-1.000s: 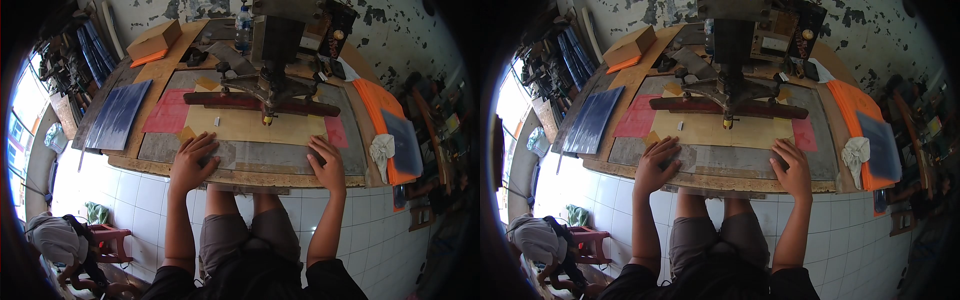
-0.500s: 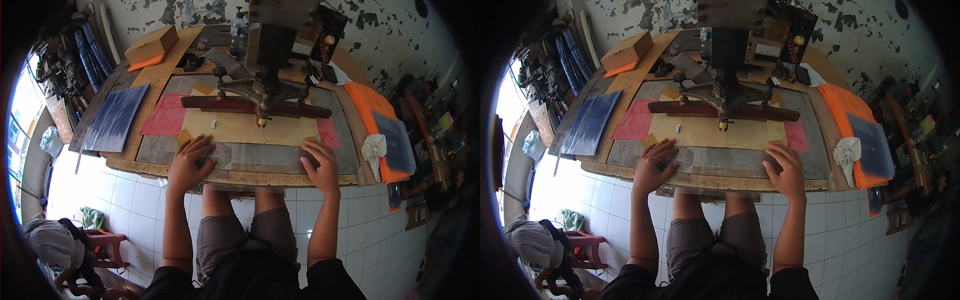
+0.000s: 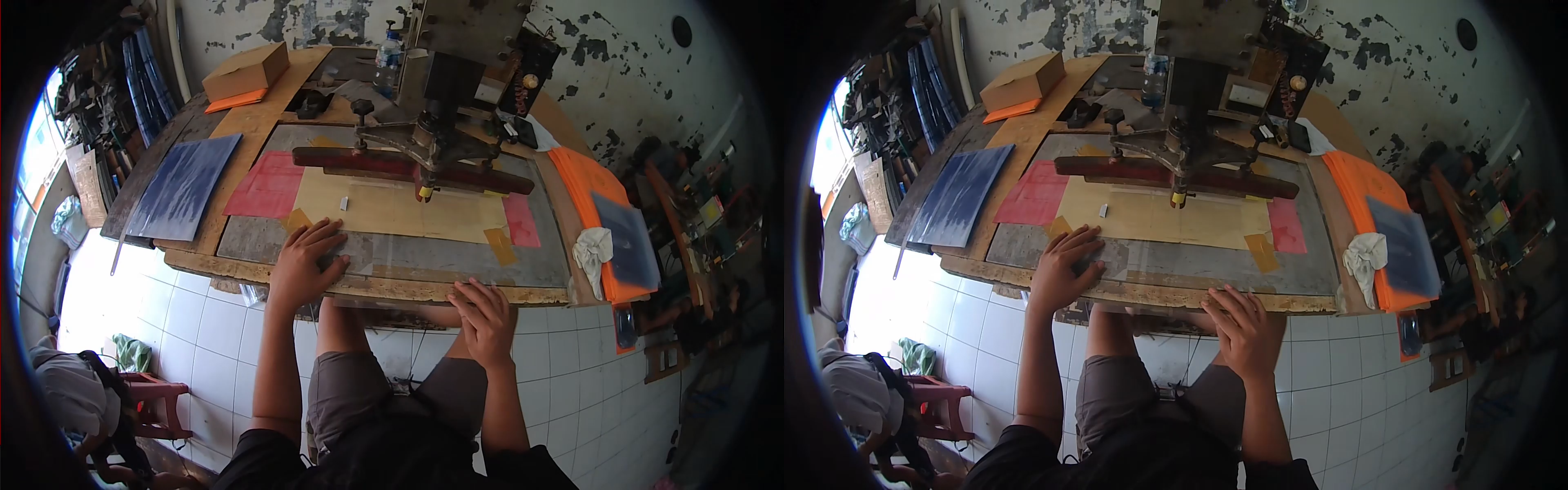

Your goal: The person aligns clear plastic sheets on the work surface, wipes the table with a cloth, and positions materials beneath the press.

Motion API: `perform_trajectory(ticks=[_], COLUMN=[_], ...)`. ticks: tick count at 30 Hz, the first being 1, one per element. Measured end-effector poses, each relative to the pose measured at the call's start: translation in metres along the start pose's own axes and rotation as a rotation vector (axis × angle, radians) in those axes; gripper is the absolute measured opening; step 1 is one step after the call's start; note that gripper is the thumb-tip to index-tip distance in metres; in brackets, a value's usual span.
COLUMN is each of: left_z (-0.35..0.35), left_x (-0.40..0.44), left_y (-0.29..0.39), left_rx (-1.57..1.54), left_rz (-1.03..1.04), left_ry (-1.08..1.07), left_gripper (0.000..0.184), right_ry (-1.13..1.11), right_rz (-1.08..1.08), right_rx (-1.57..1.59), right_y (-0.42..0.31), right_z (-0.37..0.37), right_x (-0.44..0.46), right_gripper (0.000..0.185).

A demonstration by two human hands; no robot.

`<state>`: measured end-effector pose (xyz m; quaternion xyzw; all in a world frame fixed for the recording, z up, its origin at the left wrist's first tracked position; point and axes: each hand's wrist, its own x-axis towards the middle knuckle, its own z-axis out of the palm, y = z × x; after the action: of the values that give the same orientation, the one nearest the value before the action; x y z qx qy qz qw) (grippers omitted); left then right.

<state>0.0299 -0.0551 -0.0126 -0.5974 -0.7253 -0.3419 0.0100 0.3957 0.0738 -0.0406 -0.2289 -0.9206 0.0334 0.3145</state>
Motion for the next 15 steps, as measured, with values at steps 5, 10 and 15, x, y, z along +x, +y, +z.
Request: perform_trajectory(ticks=[5,10,15], left_z=[0.001,0.002,0.002], left_x=[-0.003,-0.003,-0.002], left_y=[-0.001,-0.003,-0.002], left_rx=[-0.018,-0.018,-0.022], left_rz=[0.000,-0.001,-0.002], left_ry=[0.013,0.015,0.020], left_gripper=[0.044,0.046,0.050], right_ry=[0.088,0.154,0.152], right_rz=[-0.011,-0.053,-0.041], right_rx=[0.015,-0.013,-0.018], right_y=[-0.008,-0.025,-0.036], right_z=[0.000,-0.010,-0.021], right_x=[0.016,0.033,0.024], right_gripper=[0.039,0.038,0.038])
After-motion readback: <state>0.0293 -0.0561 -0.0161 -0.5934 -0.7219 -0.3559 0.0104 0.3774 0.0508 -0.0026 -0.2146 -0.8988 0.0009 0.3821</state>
